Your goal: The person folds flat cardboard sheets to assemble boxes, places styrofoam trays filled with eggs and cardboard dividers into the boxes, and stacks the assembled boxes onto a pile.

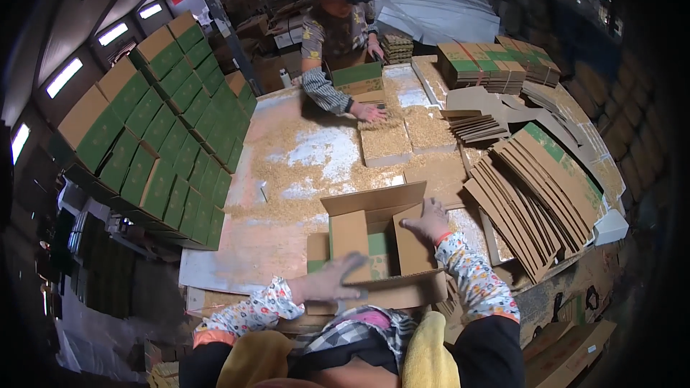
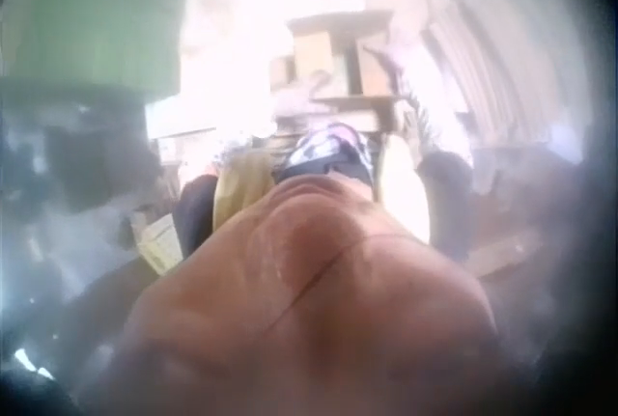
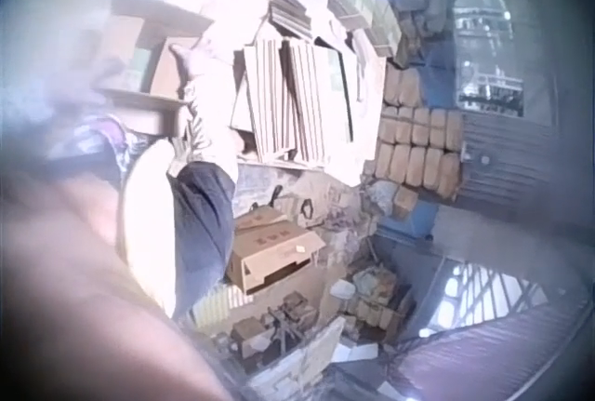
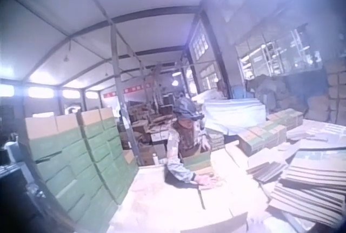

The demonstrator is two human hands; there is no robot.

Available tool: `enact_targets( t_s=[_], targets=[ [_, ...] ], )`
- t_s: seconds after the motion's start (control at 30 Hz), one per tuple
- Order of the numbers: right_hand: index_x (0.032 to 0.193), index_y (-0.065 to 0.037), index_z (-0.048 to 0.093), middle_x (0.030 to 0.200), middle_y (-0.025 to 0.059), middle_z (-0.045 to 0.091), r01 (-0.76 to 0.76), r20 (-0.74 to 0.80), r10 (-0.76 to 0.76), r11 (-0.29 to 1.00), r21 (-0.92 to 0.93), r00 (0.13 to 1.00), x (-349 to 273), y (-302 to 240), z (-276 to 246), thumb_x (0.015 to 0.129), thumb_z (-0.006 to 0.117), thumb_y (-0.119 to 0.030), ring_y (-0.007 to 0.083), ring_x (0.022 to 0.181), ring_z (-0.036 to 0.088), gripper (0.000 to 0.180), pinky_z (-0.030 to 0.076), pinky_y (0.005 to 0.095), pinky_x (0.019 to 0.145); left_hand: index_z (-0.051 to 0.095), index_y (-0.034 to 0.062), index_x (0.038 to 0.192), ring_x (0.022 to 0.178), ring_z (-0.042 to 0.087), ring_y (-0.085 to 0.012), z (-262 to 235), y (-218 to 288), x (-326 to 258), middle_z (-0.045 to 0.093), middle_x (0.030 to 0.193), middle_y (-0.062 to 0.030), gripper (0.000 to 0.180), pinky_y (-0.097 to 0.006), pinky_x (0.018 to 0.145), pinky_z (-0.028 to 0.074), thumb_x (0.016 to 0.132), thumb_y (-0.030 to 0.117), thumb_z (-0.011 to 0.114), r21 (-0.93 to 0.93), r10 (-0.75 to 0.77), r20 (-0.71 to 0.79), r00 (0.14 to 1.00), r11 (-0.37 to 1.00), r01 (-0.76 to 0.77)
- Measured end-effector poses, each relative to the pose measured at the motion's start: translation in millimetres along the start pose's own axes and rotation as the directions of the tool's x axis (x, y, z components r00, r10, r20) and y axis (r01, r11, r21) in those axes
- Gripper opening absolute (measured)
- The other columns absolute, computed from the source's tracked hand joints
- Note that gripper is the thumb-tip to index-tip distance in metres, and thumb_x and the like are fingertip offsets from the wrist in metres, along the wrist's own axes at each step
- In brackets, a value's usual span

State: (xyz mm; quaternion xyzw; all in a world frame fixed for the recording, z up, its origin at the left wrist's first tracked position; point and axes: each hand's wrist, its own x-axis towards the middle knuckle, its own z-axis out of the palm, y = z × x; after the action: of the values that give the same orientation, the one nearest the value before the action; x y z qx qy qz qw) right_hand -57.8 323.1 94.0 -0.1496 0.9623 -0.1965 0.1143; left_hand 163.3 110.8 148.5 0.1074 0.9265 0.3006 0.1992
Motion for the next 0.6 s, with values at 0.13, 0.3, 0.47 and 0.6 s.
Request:
enact_targets(
  t_s=[0.13,0.3,0.47,0.6],
  targets=[
    [0.1,-0.004,0.072,0.09,0.0019,0.071,0.147,0.585,-0.346,0.921,0.36,0.734,35.8,-1.3,-98.1,0.085,0.07,-0.034,0.0104,0.086,0.064,0.034,0.049,0.0227,0.083,0.019,-0.0061,0.143,0.135,0.028,-0.0385,6.4,-33.9,39.9,0.025,0.144,-0.0278,0.111,-0.042,0.112,0.025,0.068,0.052,0.077,0.138,-0.31,-0.642,0.702,0.854,0.503],
    [0.137,0.001,0.039,0.138,0.0268,0.039,0.735,0.038,-0.801,0.529,-0.423,0.598,-59.3,-48.2,-67.2,0.081,0.057,-0.061,0.0405,0.132,0.034,0.085,0.025,0.0506,0.11,0.015,-0.0062,0.143,0.132,0.029,-0.0412,36.5,-66.6,30.6,0.027,0.143,-0.0265,0.105,-0.047,0.11,0.025,0.075,0.046,0.074,-0.385,-0.397,-0.828,0.396,0.916,0.112],
    [0.137,0.005,0.037,0.139,0.0281,0.036,0.532,-0.296,-0.501,0.846,0.029,0.813,-97.2,22.3,39.2,0.084,0.053,-0.06,0.0436,0.132,0.03,0.085,0.023,0.0549,0.109,0.02,-0.0076,0.142,0.121,0.046,-0.0368,52.6,-135.4,32.8,0.045,0.133,-0.0269,0.099,-0.047,0.104,0.035,0.079,0.049,0.071,-0.822,-0.669,-0.302,0.679,0.544,0.17],
    [0.138,0.001,0.04,0.128,0.0125,0.054,0.369,-0.125,-0.433,0.544,0.753,0.893,-69.2,44.8,18.3,0.098,0.035,-0.051,0.0246,0.117,0.051,0.065,0.035,0.0376,0.104,0.027,-0.0065,0.14,0.119,0.05,-0.0354,4.9,-76.0,23.6,0.05,0.129,-0.0262,0.095,-0.047,0.1,0.038,0.077,0.047,0.073,-0.846,-0.435,0.124,0.892,0.423,0.324]
  ],
)
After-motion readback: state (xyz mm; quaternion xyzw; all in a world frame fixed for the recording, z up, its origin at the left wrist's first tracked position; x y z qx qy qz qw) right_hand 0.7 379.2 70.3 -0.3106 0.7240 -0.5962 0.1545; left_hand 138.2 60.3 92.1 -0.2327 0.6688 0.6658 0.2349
